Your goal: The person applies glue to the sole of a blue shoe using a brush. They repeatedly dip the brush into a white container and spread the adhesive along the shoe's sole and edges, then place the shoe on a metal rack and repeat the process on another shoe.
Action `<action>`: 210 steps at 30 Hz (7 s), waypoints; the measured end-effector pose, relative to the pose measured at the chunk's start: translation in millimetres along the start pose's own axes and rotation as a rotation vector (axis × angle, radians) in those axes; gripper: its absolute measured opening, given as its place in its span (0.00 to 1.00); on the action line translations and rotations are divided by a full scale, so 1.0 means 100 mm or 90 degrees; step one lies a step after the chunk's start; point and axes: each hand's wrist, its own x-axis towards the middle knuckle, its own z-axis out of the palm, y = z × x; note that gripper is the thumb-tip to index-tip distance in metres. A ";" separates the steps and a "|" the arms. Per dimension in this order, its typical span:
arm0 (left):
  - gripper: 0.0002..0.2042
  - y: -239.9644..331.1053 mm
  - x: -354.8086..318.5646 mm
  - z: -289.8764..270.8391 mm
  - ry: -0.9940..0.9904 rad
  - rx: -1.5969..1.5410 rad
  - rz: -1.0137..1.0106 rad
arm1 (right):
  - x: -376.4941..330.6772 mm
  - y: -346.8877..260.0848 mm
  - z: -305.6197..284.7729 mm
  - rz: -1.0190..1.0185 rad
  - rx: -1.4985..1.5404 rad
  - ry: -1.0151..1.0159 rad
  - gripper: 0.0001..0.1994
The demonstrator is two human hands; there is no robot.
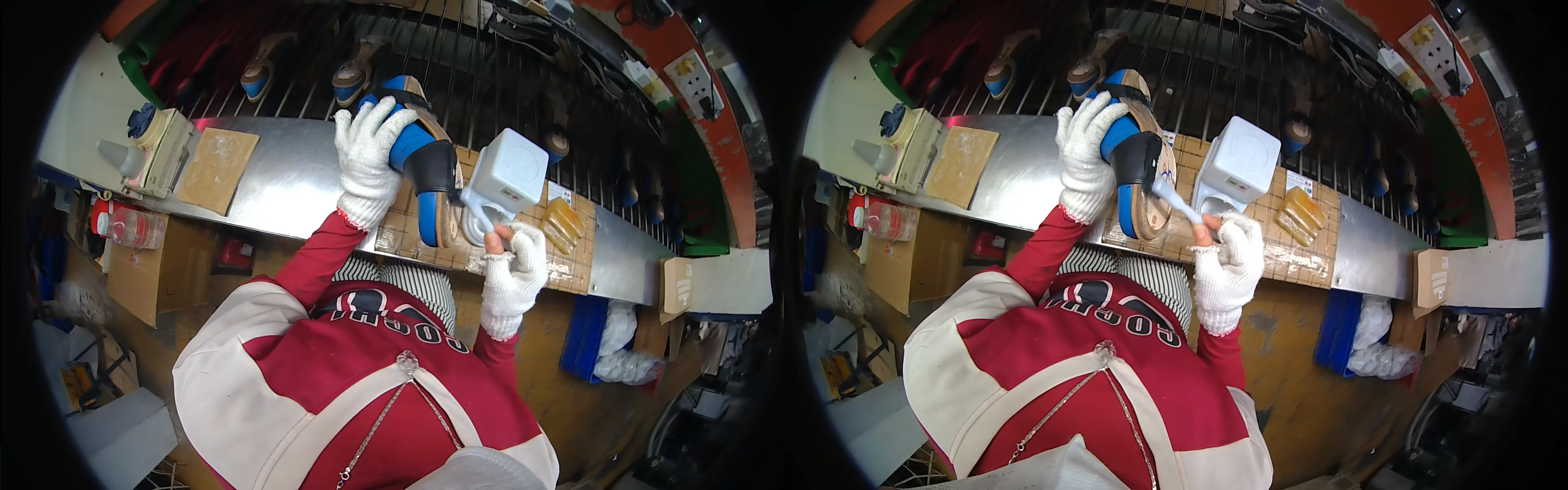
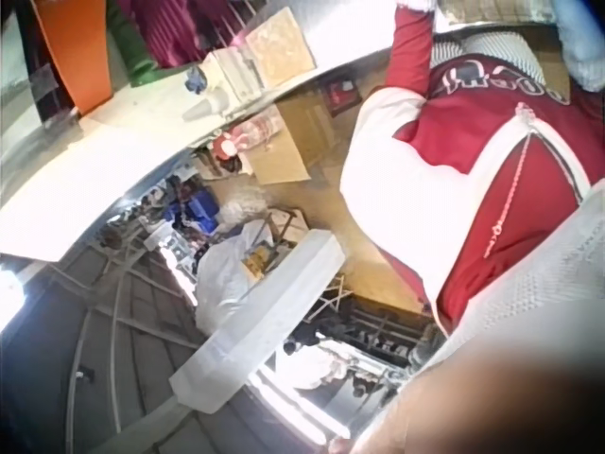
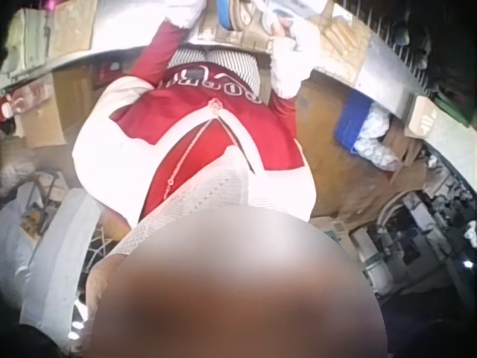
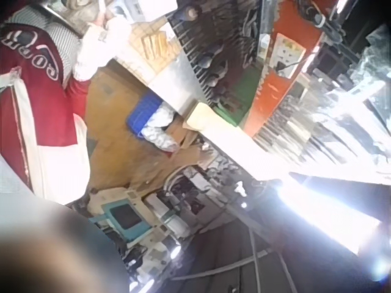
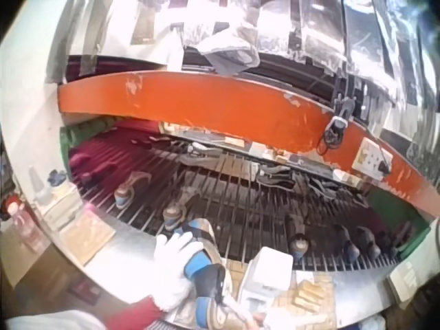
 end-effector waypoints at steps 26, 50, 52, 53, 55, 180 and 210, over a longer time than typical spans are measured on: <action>0.35 0.24 0.36 -0.41 -0.762 -0.514 -0.463 | 0.89 -0.14 0.09 -0.259 0.087 -0.067 0.10; 0.40 0.34 -0.13 -0.52 -0.890 -0.825 -0.776 | 0.06 0.71 -0.55 0.046 -0.034 -0.116 0.07; 0.45 0.25 -0.20 -0.53 -0.824 -0.820 -0.810 | 0.01 0.81 -0.69 0.056 -0.254 -0.137 0.06; 0.44 0.25 -0.28 -0.52 -0.734 -0.861 -0.768 | -0.03 0.85 -0.72 0.042 -0.310 -0.140 0.05; 0.47 0.20 -0.38 -0.43 -0.586 -1.006 -0.790 | -0.07 0.91 -0.75 0.028 -0.458 -0.154 0.05; 0.46 0.11 -0.09 -0.28 -0.415 -1.018 -0.744 | 0.70 0.18 0.04 -0.063 0.024 -0.189 0.09; 0.40 -0.08 -0.20 -0.36 -0.318 -0.712 -0.732 | 0.15 0.13 -0.02 0.009 -0.047 -0.132 0.09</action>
